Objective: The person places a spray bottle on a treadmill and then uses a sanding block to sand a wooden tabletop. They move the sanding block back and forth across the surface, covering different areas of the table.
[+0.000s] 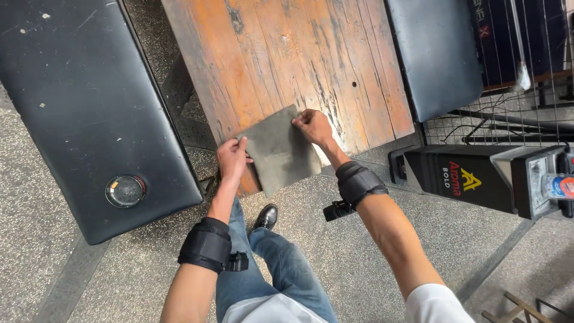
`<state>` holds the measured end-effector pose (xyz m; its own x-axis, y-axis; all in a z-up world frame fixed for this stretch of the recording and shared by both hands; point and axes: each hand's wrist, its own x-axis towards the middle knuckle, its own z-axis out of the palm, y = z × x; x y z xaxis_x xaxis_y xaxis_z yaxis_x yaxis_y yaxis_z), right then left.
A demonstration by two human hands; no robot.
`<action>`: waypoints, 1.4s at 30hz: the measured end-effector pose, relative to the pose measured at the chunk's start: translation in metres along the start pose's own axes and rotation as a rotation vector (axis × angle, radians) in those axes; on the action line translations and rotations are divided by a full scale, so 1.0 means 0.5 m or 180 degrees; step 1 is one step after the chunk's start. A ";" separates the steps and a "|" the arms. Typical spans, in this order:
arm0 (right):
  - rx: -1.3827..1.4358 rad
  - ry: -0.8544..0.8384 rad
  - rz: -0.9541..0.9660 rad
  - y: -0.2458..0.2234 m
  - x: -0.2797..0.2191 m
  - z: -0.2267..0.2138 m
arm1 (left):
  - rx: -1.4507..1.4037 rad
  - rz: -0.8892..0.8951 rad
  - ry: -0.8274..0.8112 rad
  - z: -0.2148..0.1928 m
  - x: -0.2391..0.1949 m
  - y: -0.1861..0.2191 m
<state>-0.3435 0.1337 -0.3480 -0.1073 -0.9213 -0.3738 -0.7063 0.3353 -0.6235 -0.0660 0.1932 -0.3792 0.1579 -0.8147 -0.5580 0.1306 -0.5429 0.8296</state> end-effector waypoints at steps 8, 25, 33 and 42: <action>-0.0834 0.0151 -0.0009 -0.097 -0.017 -0.020 | 0.1777 0.0563 0.0228 -0.027 -0.037 0.111; -0.2044 -0.0546 -0.2515 -0.108 -0.195 -0.163 | 0.2233 0.2043 -0.1772 -0.054 -0.180 0.114; -0.1748 -0.0173 -0.2478 0.045 -0.330 -0.088 | 0.2880 0.3297 -0.1632 -0.050 -0.248 -0.053; -0.1813 0.0108 -0.2601 0.066 -0.316 -0.052 | 0.3425 0.2801 -0.1474 -0.027 -0.273 -0.011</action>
<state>-0.3678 0.2852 -0.2918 0.5479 -0.8352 0.0487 -0.8017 -0.5407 -0.2548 -0.0750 0.3100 -0.3080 -0.5501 -0.8350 0.0098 -0.6502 0.4357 0.6225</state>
